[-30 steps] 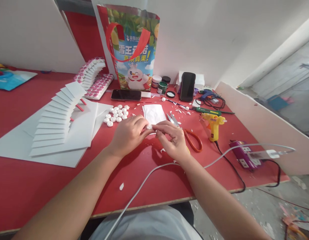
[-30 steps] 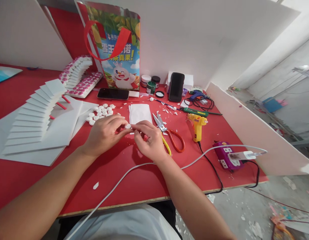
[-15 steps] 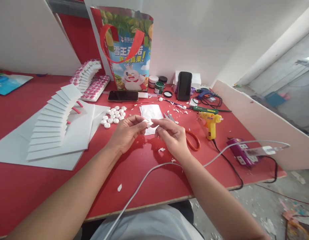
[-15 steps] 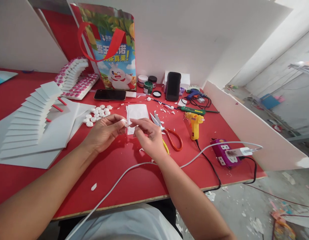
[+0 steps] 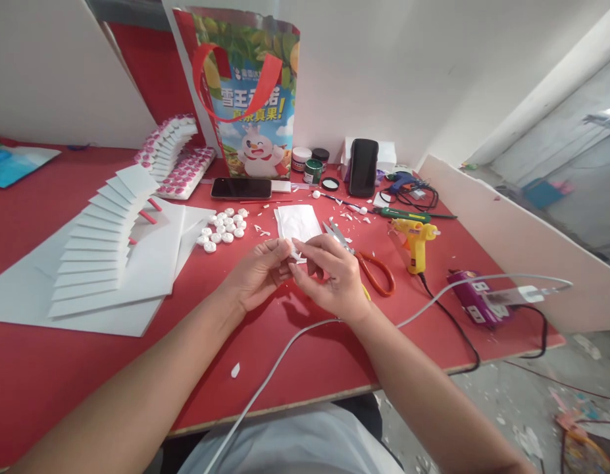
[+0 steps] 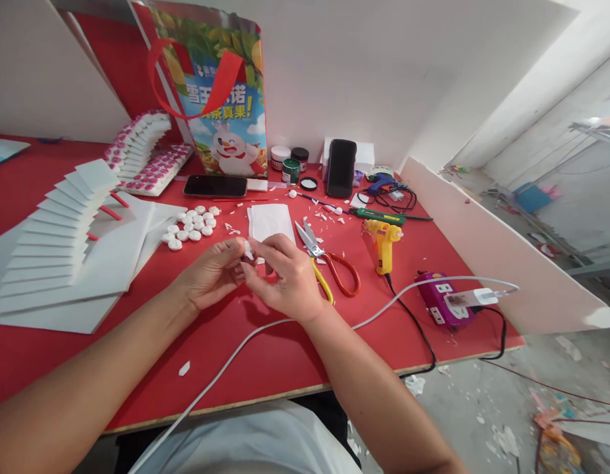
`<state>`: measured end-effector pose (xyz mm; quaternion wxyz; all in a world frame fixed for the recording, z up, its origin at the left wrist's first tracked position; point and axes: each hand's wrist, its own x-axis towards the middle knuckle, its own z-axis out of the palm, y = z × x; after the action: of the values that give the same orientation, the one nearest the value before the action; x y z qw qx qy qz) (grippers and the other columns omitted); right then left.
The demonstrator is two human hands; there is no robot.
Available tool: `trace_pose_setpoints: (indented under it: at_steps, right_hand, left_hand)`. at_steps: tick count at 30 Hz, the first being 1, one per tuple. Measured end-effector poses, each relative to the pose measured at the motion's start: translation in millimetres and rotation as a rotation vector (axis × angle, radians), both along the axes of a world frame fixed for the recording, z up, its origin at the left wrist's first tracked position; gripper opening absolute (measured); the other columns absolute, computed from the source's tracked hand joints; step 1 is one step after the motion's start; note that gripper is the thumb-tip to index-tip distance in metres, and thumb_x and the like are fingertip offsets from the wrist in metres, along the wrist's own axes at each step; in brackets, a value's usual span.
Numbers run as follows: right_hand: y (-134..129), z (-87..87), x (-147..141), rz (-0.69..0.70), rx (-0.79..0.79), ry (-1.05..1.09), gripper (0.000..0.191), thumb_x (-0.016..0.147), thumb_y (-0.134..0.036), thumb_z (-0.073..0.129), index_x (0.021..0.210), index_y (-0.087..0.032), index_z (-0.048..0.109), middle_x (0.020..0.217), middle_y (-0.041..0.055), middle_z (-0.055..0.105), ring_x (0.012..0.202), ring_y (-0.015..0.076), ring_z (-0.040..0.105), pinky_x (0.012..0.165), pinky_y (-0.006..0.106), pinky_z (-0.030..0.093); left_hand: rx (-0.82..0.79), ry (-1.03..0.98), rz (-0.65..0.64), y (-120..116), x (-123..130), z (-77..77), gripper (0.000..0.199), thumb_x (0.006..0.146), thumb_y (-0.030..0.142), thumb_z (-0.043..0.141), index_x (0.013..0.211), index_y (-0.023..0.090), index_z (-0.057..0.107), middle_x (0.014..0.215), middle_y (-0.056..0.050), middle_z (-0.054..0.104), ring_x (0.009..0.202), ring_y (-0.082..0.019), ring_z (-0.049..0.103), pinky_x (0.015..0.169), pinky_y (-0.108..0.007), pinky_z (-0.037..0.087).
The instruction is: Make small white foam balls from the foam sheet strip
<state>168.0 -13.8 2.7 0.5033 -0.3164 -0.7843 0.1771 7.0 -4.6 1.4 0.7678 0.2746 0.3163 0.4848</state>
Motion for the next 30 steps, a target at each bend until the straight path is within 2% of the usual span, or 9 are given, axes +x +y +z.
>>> trace_pose_setpoints:
  at_steps: [6,12,19,30]
  right_hand:
    - [0.2,1.5,1.3,-0.047,-0.027,-0.037,0.011,0.090,-0.024,0.070,0.100,-0.020,0.068,0.085,0.0017,0.059,0.059,0.0086,0.052,0.059,0.025,0.050]
    - [4.2,2.0,4.8,-0.010,-0.104,-0.038,0.006,0.092,-0.025,0.068,0.096,-0.021,0.068,0.084,0.0017,0.061,0.062,0.0097,0.055,0.060,0.025,0.049]
    - [5.2,3.9,4.3,0.064,-0.150,0.068,0.013,0.088,-0.017,0.070,0.100,-0.019,0.073,0.085,0.0019,0.062,0.063,0.0085,0.055,0.057,0.024,0.048]
    - [8.1,2.9,10.3,0.120,-0.181,-0.006,0.017,0.089,-0.019,0.067,0.105,-0.021,0.073,0.091,0.0029,0.062,0.063,0.0089,0.053,0.058,0.025,0.047]
  left_hand:
    - [0.017,0.090,-0.063,-1.6,2.1,1.7,0.043,0.059,0.044,0.095,0.064,0.013,0.065,0.064,0.001,0.061,0.059,-0.008,0.055,0.056,-0.019,0.045]
    - [0.041,0.102,-0.082,-0.1,-1.1,-0.3,0.045,0.061,0.047,0.093,0.065,0.013,0.065,0.060,0.003,0.055,0.054,-0.005,0.044,0.050,-0.017,0.037]
    - [-0.046,0.055,-0.094,0.2,-3.3,0.3,0.045,0.068,0.054,0.087,0.071,0.014,0.068,0.067,-0.001,0.059,0.055,-0.007,0.048,0.049,-0.019,0.042]
    - [-0.080,0.075,-0.233,4.3,-18.0,8.0,0.026,0.073,0.035,0.086,0.073,0.012,0.073,0.060,-0.002,0.060,0.045,-0.003,0.039,0.040,-0.015,0.031]
